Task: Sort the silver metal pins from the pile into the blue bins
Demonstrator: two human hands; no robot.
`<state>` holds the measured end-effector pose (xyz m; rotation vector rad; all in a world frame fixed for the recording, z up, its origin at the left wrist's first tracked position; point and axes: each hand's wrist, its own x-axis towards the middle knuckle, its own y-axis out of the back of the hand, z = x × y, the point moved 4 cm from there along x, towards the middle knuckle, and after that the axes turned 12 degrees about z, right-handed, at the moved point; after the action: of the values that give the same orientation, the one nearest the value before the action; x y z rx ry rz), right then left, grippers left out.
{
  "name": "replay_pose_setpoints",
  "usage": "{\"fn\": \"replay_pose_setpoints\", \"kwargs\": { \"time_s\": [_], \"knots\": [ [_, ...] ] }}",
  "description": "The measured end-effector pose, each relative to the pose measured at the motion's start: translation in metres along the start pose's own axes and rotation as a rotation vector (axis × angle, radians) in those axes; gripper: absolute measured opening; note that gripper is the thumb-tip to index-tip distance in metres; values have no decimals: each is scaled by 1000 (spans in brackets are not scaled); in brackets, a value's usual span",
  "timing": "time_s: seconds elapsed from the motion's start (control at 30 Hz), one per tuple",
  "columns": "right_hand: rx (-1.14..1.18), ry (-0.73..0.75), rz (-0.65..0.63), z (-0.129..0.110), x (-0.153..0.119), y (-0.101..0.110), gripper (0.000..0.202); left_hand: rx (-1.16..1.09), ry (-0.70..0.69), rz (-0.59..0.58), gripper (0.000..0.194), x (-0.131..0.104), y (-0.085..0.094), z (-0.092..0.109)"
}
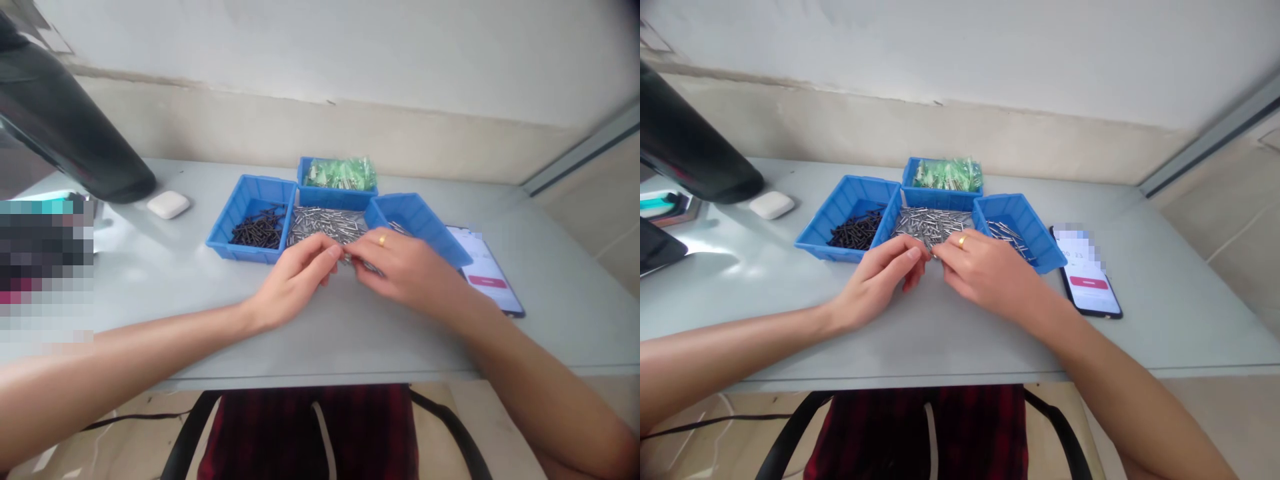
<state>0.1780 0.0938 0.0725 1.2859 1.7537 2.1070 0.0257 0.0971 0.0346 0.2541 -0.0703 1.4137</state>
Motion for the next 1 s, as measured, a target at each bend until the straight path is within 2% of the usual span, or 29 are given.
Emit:
{"fn": "replay_pose_setpoints", "kwargs": {
  "time_s": [0.13,0.3,0.5,0.8,1.0],
  "knots": [
    [-34,-79,156,10,1,14,21,-7,20,25,27,1,0,-1],
    [-24,-93,284,8,1,18,20,41,45,-71,30,1,-5,-2],
    [72,12,226,-3,3,11,21,56,-13,-98,29,2,-5,-1],
    [135,84,237,1,0,6,22,37,4,-84,22,3,-6,2],
    [141,81,212,3,-2,6,22,28,-3,-69,20,2,-6,3]
  ]
}}
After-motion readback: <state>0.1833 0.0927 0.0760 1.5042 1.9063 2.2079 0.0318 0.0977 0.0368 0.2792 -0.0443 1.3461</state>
